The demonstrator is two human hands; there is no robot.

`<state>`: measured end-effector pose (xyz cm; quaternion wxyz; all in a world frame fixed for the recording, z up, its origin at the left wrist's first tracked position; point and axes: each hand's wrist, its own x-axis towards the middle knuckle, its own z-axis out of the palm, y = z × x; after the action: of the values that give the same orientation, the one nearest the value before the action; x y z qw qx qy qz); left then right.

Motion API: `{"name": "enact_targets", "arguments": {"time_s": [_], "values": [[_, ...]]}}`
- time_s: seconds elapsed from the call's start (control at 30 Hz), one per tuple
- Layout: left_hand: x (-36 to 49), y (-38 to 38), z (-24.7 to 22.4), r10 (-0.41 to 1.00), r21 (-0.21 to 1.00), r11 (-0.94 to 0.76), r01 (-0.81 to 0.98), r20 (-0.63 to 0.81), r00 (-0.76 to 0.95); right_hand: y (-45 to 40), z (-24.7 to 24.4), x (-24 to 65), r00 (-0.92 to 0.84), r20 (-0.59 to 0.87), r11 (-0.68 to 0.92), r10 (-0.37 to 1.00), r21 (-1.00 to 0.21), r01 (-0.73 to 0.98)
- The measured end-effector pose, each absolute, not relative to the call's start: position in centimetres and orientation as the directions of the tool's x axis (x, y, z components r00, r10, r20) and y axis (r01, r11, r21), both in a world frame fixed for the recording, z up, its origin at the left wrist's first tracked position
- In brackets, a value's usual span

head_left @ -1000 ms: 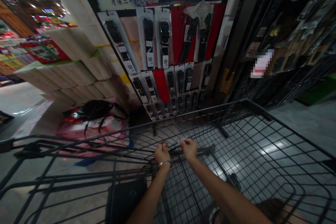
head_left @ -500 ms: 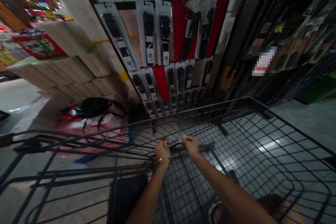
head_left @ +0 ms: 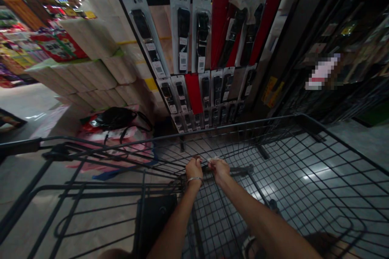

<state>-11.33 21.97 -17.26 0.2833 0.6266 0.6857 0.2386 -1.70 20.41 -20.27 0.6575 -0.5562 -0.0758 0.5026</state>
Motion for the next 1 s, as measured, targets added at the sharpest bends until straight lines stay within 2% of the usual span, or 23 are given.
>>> {"name": "enact_targets", "arguments": {"time_s": [0.1, 0.3, 0.43, 0.67, 1.0], "values": [[-11.1, 22.1, -16.9, 0.994, 0.667, 0.106, 0.738, -0.092, -0.060, 20.4, -18.2, -1.6, 0.461, -0.490, -0.128, 0.740, -0.775, -0.619], [-10.9, 22.0, -16.2, 0.992, 0.649, 0.120, 0.751, -0.101, -0.071, 20.0, -14.5, -0.3, 0.237, -0.485, -0.218, 0.841, -0.707, -0.673], [-10.9, 21.8, -16.2, 0.993, 0.651, 0.116, 0.750, -0.104, -0.063, 19.3, -16.3, 0.3, 0.311, -0.582, -0.298, 0.751, -0.720, -0.627], [-11.1, 21.7, -16.9, 0.994, 0.667, 0.101, 0.738, -0.106, -0.039, 20.0, -20.0, -1.7, 0.387, -0.644, -0.292, 0.660, -0.694, -0.658], [-10.8, 21.9, -17.0, 0.992, 0.680, 0.123, 0.722, -0.110, -0.066, 20.8, -17.5, -2.8, 0.287, -0.566, -0.215, 0.773, -0.659, -0.721]]}}
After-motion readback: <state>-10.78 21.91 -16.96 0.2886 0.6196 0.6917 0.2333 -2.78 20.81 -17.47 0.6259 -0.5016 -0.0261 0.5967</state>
